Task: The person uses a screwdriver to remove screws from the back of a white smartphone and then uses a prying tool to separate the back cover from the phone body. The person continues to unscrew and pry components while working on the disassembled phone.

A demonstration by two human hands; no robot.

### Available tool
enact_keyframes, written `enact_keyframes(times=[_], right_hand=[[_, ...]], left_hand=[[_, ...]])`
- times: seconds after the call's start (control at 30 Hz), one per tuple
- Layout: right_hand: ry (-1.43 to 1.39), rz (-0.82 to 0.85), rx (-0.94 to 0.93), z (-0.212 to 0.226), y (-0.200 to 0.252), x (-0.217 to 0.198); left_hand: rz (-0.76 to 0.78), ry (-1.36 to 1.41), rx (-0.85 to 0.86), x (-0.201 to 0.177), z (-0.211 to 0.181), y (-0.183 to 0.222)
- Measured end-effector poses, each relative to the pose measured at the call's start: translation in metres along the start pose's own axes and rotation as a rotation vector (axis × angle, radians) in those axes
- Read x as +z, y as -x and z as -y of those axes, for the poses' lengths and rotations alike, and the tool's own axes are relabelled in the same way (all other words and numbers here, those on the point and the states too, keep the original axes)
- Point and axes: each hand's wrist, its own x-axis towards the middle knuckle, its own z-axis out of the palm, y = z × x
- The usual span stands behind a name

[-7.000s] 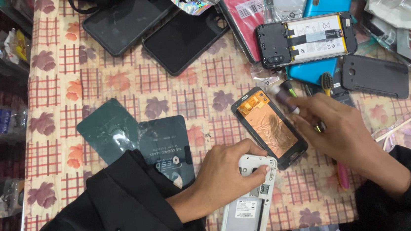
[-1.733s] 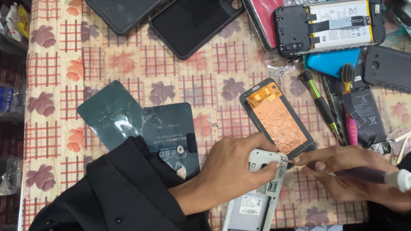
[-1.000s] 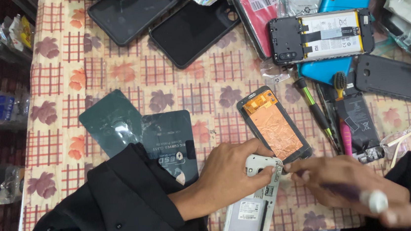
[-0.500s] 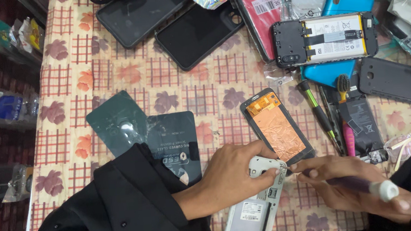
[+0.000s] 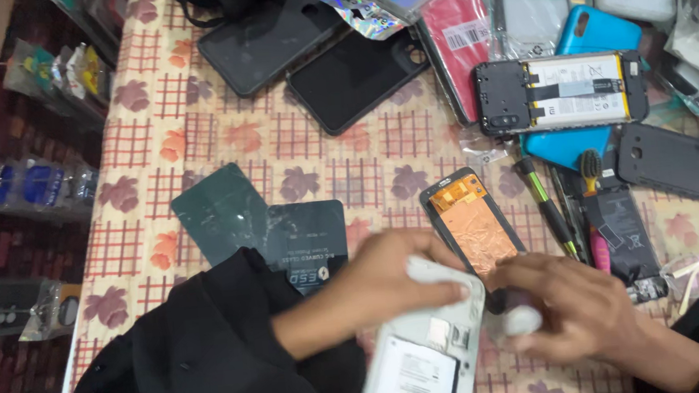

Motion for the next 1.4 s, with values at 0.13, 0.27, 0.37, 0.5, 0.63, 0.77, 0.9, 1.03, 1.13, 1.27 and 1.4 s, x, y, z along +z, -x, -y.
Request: enact_keyframes(times=[0.13,0.27,0.37,0.5,0.63,0.77,0.9,1.03,1.13,1.27,1.4], right_hand=[[0.6,0.101,-0.559,0.005,-0.009,0.009],[0.633,0.338,-0.341,0.013,-0.016,0.008],[0.65,0.41,-0.179,0.016,-0.022,0.005],[0.646,0.413,-0.129,0.016,-0.023,0.006],[0.675,0.405,-0.153,0.015,-0.022,0.009],[0.702,0.373,-0.172,0.014,-0.021,0.011],[0.695,0.348,-0.174,0.015,-0.02,0.012],[0.687,0.375,-0.164,0.012,-0.021,0.009],[0.663,0.381,-0.152,0.013,-0.019,0.01],[0.684,0.423,-0.136,0.013,-0.02,0.009],[0.697,0.386,-0.166,0.009,-0.019,0.008]], left_hand=[[-0.081,-0.162,0.009,-0.065,-0.039,-0.002],[-0.284,-0.527,-0.156,-0.093,-0.078,0.011],[-0.28,-0.716,0.243,-0.09,-0.091,0.034],[-0.357,-1.187,0.579,-0.067,-0.074,0.038],[-0.233,-1.623,0.58,-0.045,-0.036,0.013],[-0.156,-1.666,0.632,-0.038,-0.015,0.01],[-0.16,-1.717,0.657,-0.042,-0.009,0.007],[-0.201,-1.756,0.659,-0.045,-0.014,0.005],[-0.217,-1.719,0.671,-0.049,-0.019,0.007],[-0.322,-1.55,0.752,-0.062,-0.024,0.01],[-0.266,-1.628,0.71,-0.055,-0.022,0.01]])
